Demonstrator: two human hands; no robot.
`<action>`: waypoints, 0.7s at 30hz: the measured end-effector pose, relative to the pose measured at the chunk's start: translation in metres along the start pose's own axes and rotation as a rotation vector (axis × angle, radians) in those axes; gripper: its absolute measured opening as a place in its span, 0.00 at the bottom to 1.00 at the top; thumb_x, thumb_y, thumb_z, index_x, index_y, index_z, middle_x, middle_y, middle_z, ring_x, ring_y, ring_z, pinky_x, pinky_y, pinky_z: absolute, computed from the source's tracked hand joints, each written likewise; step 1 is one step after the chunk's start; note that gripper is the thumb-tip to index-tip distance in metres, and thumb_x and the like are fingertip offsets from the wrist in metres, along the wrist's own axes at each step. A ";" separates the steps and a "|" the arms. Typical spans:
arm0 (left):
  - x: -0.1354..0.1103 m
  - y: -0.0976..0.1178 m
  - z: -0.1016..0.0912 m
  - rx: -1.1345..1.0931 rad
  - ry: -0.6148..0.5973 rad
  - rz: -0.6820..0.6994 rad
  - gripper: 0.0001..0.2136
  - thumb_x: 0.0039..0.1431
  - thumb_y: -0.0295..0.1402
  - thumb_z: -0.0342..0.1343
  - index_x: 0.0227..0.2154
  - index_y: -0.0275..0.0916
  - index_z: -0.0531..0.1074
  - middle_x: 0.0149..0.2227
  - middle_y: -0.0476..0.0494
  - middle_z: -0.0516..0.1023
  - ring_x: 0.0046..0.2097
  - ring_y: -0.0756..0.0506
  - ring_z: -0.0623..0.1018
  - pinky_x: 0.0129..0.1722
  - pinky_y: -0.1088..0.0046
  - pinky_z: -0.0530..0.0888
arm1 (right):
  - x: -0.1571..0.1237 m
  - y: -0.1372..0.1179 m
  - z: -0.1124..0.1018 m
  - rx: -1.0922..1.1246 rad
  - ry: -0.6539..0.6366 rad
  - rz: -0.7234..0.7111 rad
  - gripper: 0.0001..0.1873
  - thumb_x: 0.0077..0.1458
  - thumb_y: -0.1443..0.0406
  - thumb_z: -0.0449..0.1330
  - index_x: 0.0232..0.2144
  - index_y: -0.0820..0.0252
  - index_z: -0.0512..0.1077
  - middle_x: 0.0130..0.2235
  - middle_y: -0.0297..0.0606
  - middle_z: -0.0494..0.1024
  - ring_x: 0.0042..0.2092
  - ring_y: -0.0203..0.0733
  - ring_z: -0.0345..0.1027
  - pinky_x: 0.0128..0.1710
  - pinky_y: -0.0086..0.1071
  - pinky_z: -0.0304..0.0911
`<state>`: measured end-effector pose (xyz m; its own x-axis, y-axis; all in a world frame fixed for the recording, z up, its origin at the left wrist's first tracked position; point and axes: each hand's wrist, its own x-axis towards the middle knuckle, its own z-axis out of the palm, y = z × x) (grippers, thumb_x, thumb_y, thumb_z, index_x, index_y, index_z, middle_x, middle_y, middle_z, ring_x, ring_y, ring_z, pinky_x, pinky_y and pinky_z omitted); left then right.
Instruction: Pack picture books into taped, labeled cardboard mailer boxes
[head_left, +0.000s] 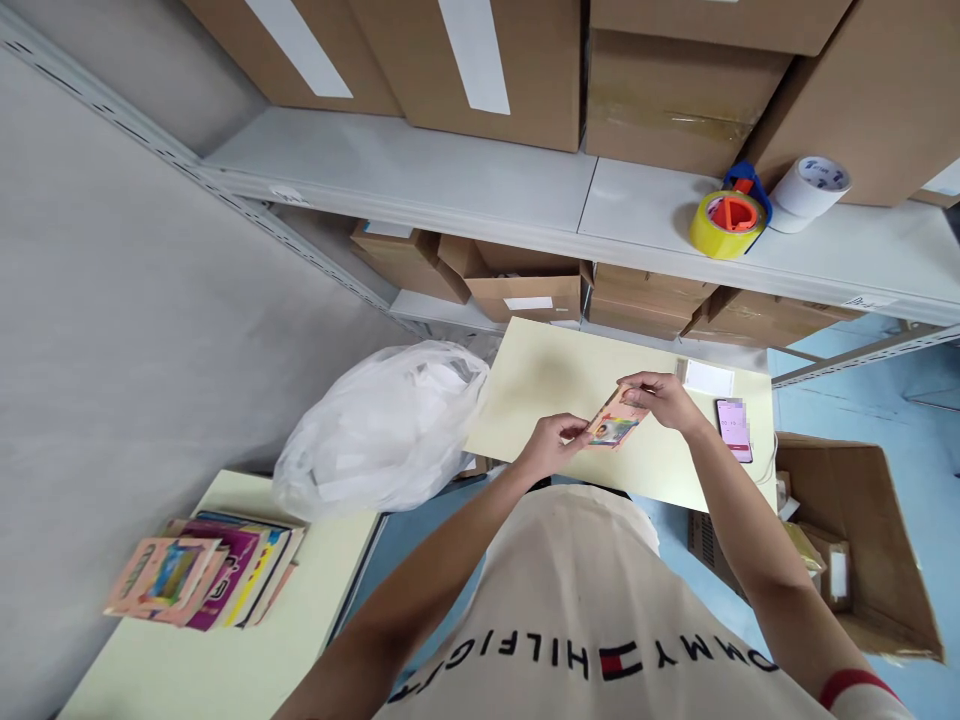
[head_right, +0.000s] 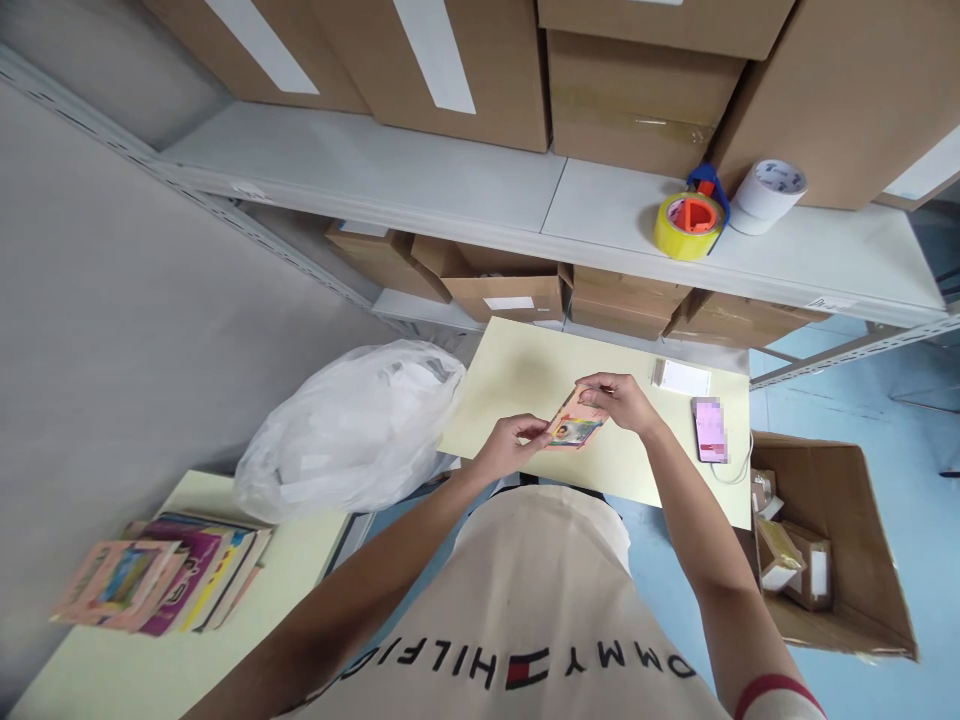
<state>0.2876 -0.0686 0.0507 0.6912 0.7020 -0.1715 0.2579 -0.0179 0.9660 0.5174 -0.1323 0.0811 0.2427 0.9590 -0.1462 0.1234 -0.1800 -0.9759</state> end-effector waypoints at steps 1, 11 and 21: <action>0.000 0.000 0.004 0.007 0.019 -0.001 0.12 0.48 0.44 0.64 0.29 0.41 0.81 0.31 0.43 0.82 0.33 0.45 0.79 0.36 0.71 0.75 | 0.000 0.001 -0.001 0.009 0.003 0.009 0.24 0.41 0.47 0.69 0.35 0.57 0.81 0.33 0.39 0.82 0.34 0.43 0.74 0.36 0.36 0.70; -0.005 -0.013 0.023 -0.318 0.226 -0.281 0.20 0.44 0.50 0.66 0.31 0.37 0.81 0.30 0.45 0.82 0.32 0.46 0.79 0.33 0.71 0.75 | -0.034 0.037 -0.004 0.331 0.093 0.134 0.36 0.40 0.50 0.71 0.52 0.49 0.69 0.38 0.36 0.82 0.37 0.44 0.77 0.36 0.39 0.72; -0.002 -0.024 0.031 -0.313 0.322 -0.309 0.19 0.47 0.46 0.65 0.37 0.37 0.80 0.33 0.44 0.83 0.35 0.46 0.80 0.36 0.70 0.77 | -0.044 0.071 0.034 0.309 0.231 0.208 0.33 0.47 0.49 0.66 0.53 0.54 0.70 0.36 0.38 0.83 0.35 0.44 0.75 0.38 0.43 0.72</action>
<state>0.3012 -0.0914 0.0219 0.3606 0.8247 -0.4358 0.1690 0.4017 0.9000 0.4831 -0.1800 0.0129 0.4450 0.8289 -0.3390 -0.2362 -0.2565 -0.9372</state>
